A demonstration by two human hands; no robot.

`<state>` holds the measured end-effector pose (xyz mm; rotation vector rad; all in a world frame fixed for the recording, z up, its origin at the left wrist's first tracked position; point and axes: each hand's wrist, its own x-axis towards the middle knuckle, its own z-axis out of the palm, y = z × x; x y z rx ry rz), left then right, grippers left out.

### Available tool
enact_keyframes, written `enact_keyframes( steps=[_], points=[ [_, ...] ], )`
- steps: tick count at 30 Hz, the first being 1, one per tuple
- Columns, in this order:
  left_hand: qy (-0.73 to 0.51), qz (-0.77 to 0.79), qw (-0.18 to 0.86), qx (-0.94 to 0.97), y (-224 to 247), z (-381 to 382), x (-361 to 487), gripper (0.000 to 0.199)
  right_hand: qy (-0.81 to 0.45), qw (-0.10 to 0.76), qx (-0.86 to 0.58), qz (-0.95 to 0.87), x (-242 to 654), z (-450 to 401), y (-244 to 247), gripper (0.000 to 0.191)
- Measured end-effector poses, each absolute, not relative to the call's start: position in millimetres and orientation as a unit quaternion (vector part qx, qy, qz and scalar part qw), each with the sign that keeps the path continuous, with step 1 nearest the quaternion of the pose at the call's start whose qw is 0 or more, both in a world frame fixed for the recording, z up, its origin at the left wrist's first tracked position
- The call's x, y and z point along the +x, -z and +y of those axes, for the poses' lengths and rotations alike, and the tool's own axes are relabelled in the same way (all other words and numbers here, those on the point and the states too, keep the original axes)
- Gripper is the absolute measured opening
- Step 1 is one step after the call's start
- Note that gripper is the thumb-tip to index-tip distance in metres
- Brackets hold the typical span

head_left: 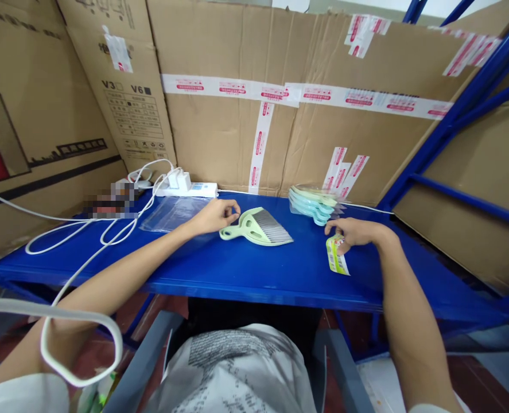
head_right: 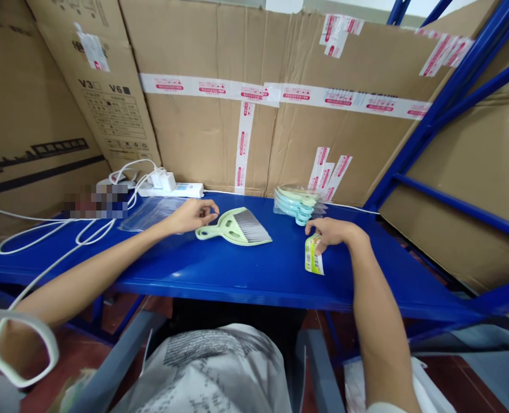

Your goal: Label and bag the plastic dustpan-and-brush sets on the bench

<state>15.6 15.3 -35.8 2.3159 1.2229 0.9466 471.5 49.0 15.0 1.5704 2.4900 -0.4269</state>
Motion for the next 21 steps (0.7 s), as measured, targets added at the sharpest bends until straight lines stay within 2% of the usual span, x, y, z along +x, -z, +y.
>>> enact_keyframes(
  steps=[3, 6, 8, 11, 12, 14, 17, 21],
  points=[
    [-0.323, 0.400, 0.218, 0.829, 34.6, 13.7, 16.8, 0.016, 0.189, 0.097, 0.500, 0.839, 467.6, 45.4, -21.9, 0.042],
    [-0.344, 0.382, 0.101, 0.852, 37.6, 19.0, 16.2, 0.015, 0.266, 0.068, 0.446, 0.852, 458.6, 36.2, -32.1, 0.040],
    [-0.338, 0.365, 0.059, 0.866, 41.4, 24.4, 13.5, 0.029, 0.310, -0.012, 0.421, 0.852, 447.9, 28.9, -36.2, 0.046],
    [-0.301, 0.346, 0.095, 0.884, 47.2, 29.1, 9.0, 0.049, 0.370, -0.204, 0.404, 0.811, 424.5, 22.5, -31.5, 0.063],
    [-0.289, 0.343, 0.112, 0.887, 48.4, 29.2, 8.0, 0.053, 0.386, -0.261, 0.394, 0.792, 415.6, 22.6, -26.6, 0.065],
    [-0.271, 0.336, 0.137, 0.891, 49.2, 27.9, 7.7, 0.057, 0.409, -0.332, 0.373, 0.764, 397.7, 26.0, -13.1, 0.054],
    [-0.277, 0.327, 0.153, 0.890, 47.8, 25.0, 10.4, 0.055, 0.402, -0.373, 0.376, 0.747, 375.7, 35.0, 9.7, 0.042],
    [-0.324, 0.344, 0.114, 0.874, 47.2, 22.3, 17.2, 0.030, 0.355, -0.349, 0.383, 0.778, 359.2, 45.7, 27.7, 0.037]
  ],
)
